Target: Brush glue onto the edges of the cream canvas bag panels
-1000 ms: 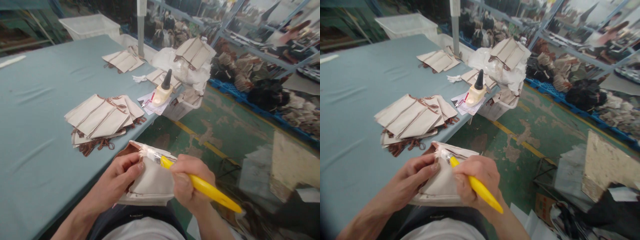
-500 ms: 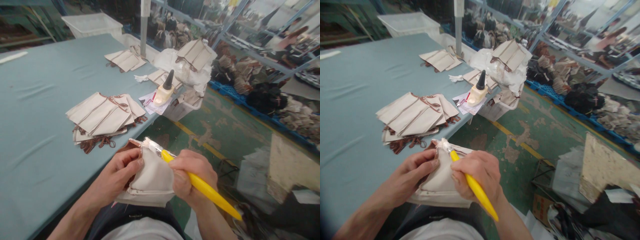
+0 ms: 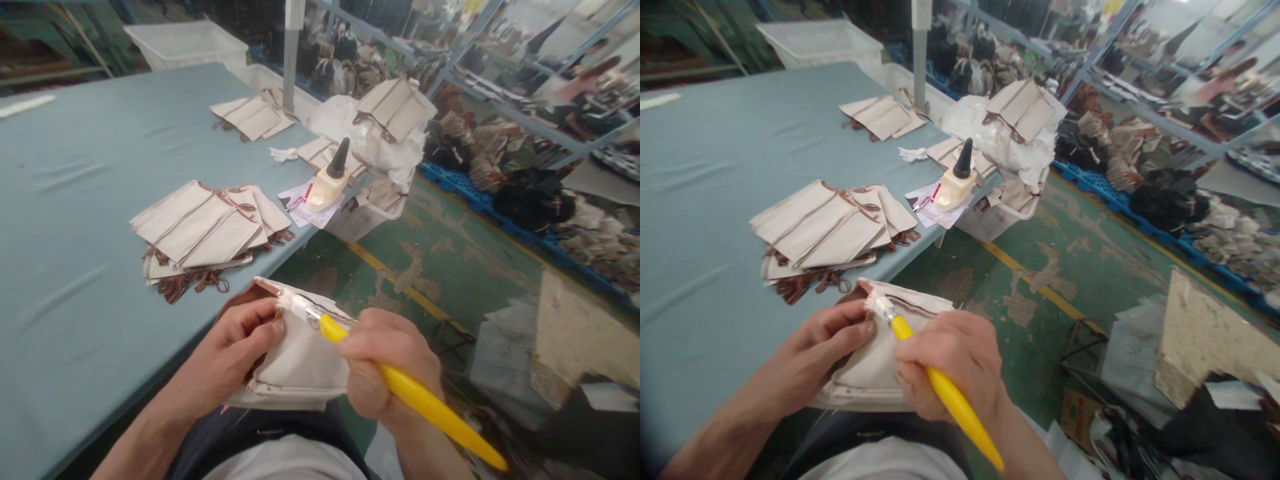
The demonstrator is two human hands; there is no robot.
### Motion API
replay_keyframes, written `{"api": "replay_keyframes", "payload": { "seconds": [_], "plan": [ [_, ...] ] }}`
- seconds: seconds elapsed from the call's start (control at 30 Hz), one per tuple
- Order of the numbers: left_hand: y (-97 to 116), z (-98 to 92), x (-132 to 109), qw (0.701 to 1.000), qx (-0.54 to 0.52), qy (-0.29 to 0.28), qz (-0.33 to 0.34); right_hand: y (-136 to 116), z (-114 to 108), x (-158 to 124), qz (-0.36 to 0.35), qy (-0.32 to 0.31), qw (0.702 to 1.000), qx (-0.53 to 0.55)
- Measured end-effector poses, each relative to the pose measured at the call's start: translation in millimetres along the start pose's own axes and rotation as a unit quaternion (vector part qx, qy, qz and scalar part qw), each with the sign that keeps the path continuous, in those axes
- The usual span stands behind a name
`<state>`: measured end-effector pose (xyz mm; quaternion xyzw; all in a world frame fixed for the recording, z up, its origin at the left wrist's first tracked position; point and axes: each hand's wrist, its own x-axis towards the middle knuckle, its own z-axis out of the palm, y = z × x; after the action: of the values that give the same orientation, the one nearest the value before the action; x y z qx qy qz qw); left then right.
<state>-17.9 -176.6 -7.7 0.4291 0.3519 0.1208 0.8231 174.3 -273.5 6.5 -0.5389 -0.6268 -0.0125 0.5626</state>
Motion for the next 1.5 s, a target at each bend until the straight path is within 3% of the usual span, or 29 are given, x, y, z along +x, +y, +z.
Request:
{"api": "replay_keyframes", "payload": {
  "seconds": [0.07,0.17,0.3,0.43,0.53,0.73,0.9,1.07,1.23,1.4,1.5],
  "plan": [
    [1.4,1.9,0.1,1.0,0.019,-0.002,0.007,2.6,0.1,-0.6,0.029,-0.016,0.999,0.005],
    [1.9,3.4,0.0,0.99,0.119,-0.002,0.076,8.6,-2.5,1.1,0.109,0.052,0.993,0.001],
    [-6.5,1.4,1.3,0.914,0.34,0.038,0.219,14.4,-6.0,8.1,0.211,0.102,0.97,0.067],
    [-19.7,-4.5,4.6,0.84,0.446,0.055,0.304,16.0,-3.1,5.5,0.267,0.032,0.952,0.146],
    [-25.8,-9.5,7.6,0.809,0.49,0.048,0.32,14.7,-2.8,-1.5,0.279,-0.013,0.947,0.158],
    [-29.5,-14.0,14.3,0.788,0.518,0.063,0.326,16.5,-4.2,0.3,0.283,0.027,0.951,0.123],
    [-33.0,-14.0,17.8,0.776,0.518,0.064,0.353,25.6,-4.8,1.6,0.304,-0.06,0.94,0.141],
    [-35.3,-12.2,19.0,0.782,0.504,0.068,0.36,28.3,-8.6,4.0,0.299,-0.011,0.948,0.107],
    [-36.7,-12.9,19.7,0.771,0.515,0.063,0.369,24.3,-11.5,13.3,0.353,-0.093,0.914,0.178],
    [-38.3,-13.8,21.1,0.757,0.524,0.061,0.387,31.1,-11.5,27.4,0.354,-0.013,0.922,0.16],
    [-39.5,-14.1,20.8,0.756,0.521,0.057,0.391,33.9,-5.8,26.0,0.365,-0.028,0.912,0.186]
  ]
}}
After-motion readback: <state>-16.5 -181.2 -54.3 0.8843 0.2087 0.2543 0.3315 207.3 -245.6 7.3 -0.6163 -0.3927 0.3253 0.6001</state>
